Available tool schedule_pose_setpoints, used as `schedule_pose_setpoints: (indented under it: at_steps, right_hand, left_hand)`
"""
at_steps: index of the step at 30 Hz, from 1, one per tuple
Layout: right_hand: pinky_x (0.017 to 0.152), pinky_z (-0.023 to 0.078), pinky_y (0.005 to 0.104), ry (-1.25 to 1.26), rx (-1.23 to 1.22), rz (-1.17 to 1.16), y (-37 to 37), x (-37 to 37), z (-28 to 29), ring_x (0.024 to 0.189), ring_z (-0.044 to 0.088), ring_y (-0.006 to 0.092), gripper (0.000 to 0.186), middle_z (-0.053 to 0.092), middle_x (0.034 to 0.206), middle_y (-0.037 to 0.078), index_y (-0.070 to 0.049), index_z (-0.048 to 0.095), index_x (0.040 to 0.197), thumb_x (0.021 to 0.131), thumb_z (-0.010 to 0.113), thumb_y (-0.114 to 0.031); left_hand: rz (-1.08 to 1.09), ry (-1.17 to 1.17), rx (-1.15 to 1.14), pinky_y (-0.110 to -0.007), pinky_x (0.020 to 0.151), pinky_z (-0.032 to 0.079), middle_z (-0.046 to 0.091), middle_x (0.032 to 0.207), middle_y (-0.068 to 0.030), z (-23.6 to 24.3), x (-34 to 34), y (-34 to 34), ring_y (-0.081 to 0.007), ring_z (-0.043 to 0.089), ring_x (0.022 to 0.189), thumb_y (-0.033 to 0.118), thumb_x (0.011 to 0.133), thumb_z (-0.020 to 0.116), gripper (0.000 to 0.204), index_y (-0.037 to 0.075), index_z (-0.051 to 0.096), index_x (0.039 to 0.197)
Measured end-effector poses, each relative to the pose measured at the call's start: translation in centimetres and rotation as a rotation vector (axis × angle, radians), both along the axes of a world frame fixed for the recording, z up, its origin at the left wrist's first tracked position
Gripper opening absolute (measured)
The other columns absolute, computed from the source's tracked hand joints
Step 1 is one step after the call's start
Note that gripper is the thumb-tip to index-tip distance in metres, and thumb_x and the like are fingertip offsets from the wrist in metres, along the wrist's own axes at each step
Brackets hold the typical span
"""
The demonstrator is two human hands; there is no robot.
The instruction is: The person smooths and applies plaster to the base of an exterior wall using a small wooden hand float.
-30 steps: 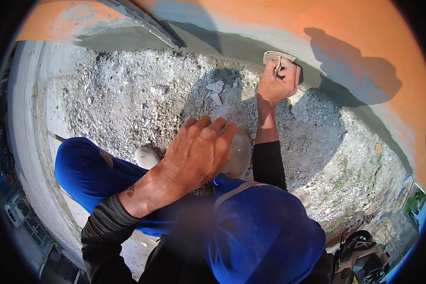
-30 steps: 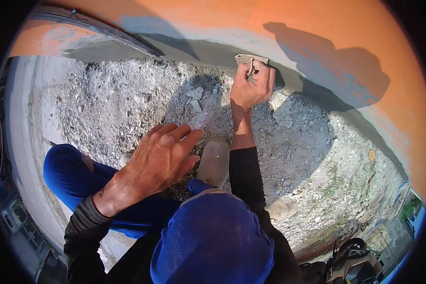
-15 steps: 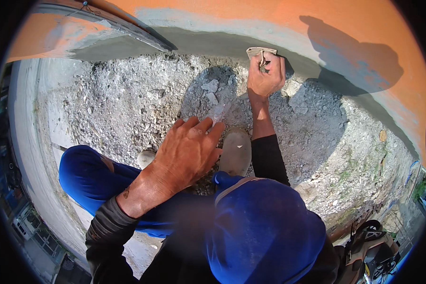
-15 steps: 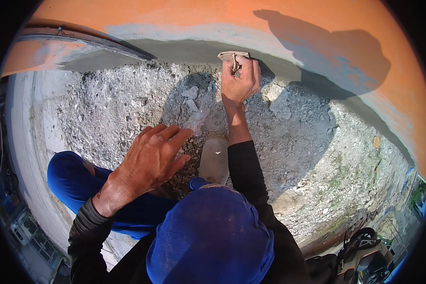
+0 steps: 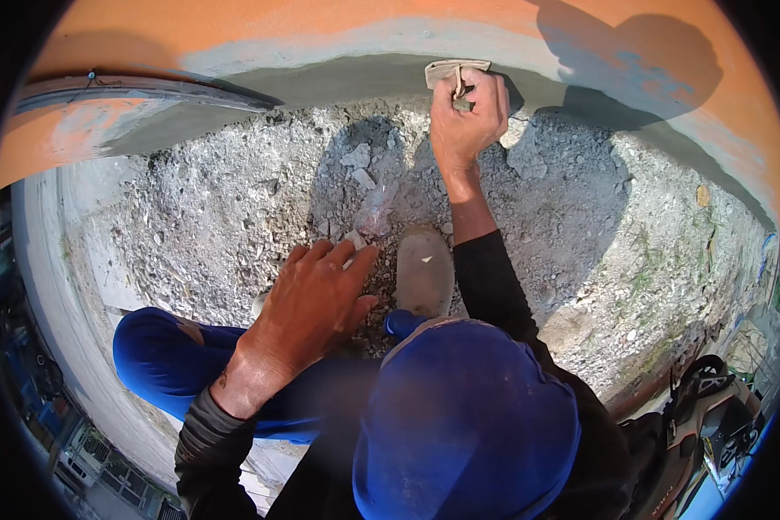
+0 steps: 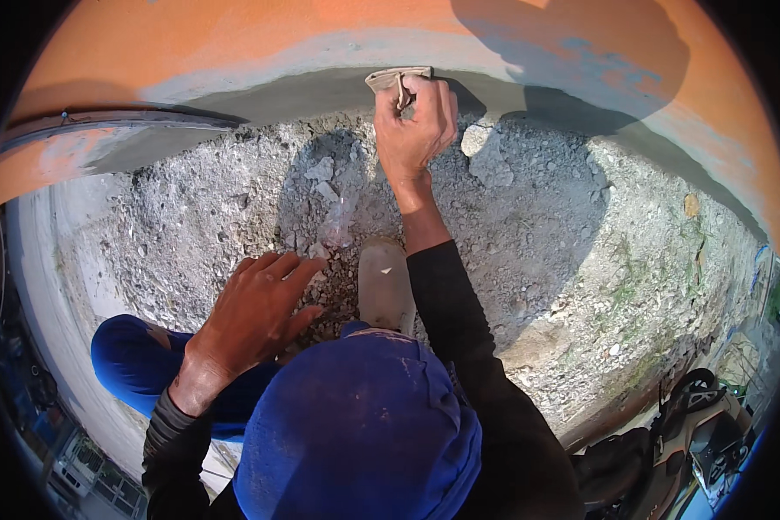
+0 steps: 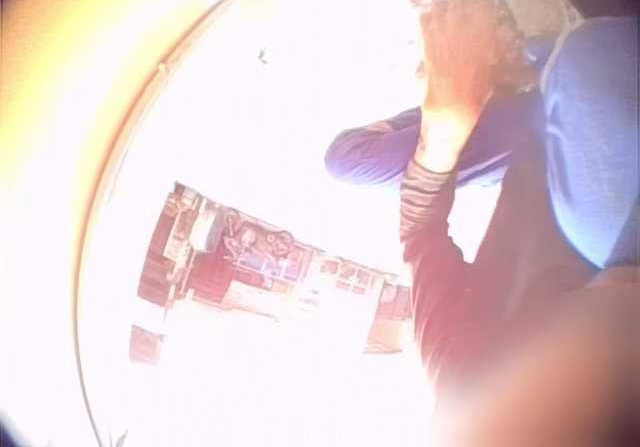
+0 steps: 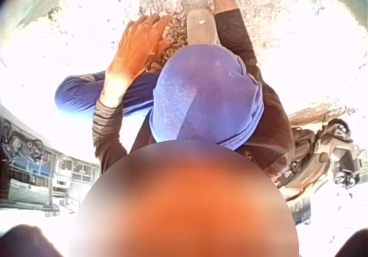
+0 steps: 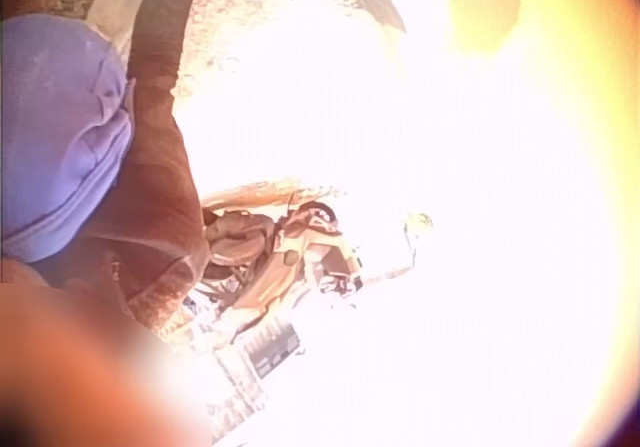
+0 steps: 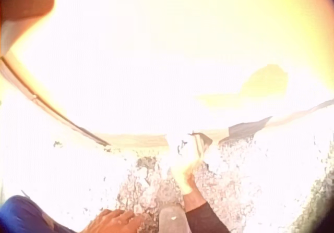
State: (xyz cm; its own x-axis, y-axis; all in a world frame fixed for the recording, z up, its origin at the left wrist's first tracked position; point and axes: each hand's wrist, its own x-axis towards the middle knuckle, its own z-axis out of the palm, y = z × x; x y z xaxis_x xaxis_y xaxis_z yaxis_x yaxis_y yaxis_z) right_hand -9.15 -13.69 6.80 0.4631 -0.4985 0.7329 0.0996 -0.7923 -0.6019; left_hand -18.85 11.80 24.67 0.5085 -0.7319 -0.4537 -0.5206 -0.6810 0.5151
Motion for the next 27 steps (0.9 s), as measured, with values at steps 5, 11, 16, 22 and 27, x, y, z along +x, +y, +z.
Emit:
schedule_pose_setpoints:
  at_steps: [5, 11, 16, 22, 27]
  right_hand:
    - [0.063, 0.043, 0.0399, 0.030, 0.085, -0.146, -2.4, -0.9, -1.7, 0.068, 0.051, 0.0235, 0.014, 0.057, 0.077, 0.005, -0.007, 0.067, 0.087, 0.079, 0.077, -0.002]
    - [0.063, 0.044, 0.0395, 0.017, -0.113, 0.097, 1.1, 0.1, -0.3, 0.069, 0.056, 0.0241, 0.015, 0.059, 0.077, 0.005, -0.005, 0.067, 0.087, 0.078, 0.077, 0.001]
    - [0.064, 0.046, 0.0410, 0.004, 0.005, 0.007, 1.2, 0.9, -0.2, 0.069, 0.057, 0.0271, 0.015, 0.062, 0.080, 0.005, -0.007, 0.070, 0.086, 0.076, 0.080, 0.000]
    - [0.068, 0.049, 0.0494, 0.118, -0.035, 0.055, 2.9, 0.1, -1.3, 0.077, 0.063, 0.0357, 0.017, 0.065, 0.085, 0.008, -0.009, 0.070, 0.090, 0.078, 0.080, -0.003]
    - [0.068, 0.049, 0.0496, 0.121, -0.098, 0.095, 3.6, 1.0, -0.4, 0.076, 0.063, 0.0356, 0.016, 0.065, 0.084, 0.007, -0.009, 0.071, 0.089, 0.077, 0.080, -0.004]
  left_hand:
    - [-0.012, -0.005, 0.076, -0.052, 0.109, 0.049, 0.069, 0.132, -0.0197, 0.2, 0.3, -1.1, -0.0395, 0.065, 0.127, 0.025, 0.098, 0.077, 0.054, 0.004, 0.059, 0.145]
    - [0.014, -0.003, 0.078, -0.052, 0.111, 0.049, 0.069, 0.134, -0.0188, -0.2, -0.1, -0.7, -0.0371, 0.065, 0.127, 0.025, 0.098, 0.078, 0.054, 0.003, 0.060, 0.143]
    - [0.007, -0.010, 0.073, -0.050, 0.111, 0.050, 0.069, 0.133, -0.0180, -0.6, 0.0, -1.8, -0.0363, 0.066, 0.126, 0.026, 0.097, 0.079, 0.057, 0.002, 0.061, 0.145]
    - [0.012, -0.076, 0.096, -0.049, 0.111, 0.050, 0.069, 0.131, -0.0176, -1.4, -0.1, -0.6, -0.0358, 0.066, 0.126, 0.027, 0.096, 0.079, 0.058, 0.002, 0.061, 0.145]
    - [0.018, -0.050, 0.106, -0.049, 0.111, 0.050, 0.070, 0.131, -0.0172, -1.7, -0.3, -0.1, -0.0349, 0.067, 0.126, 0.027, 0.096, 0.079, 0.057, 0.002, 0.061, 0.145]
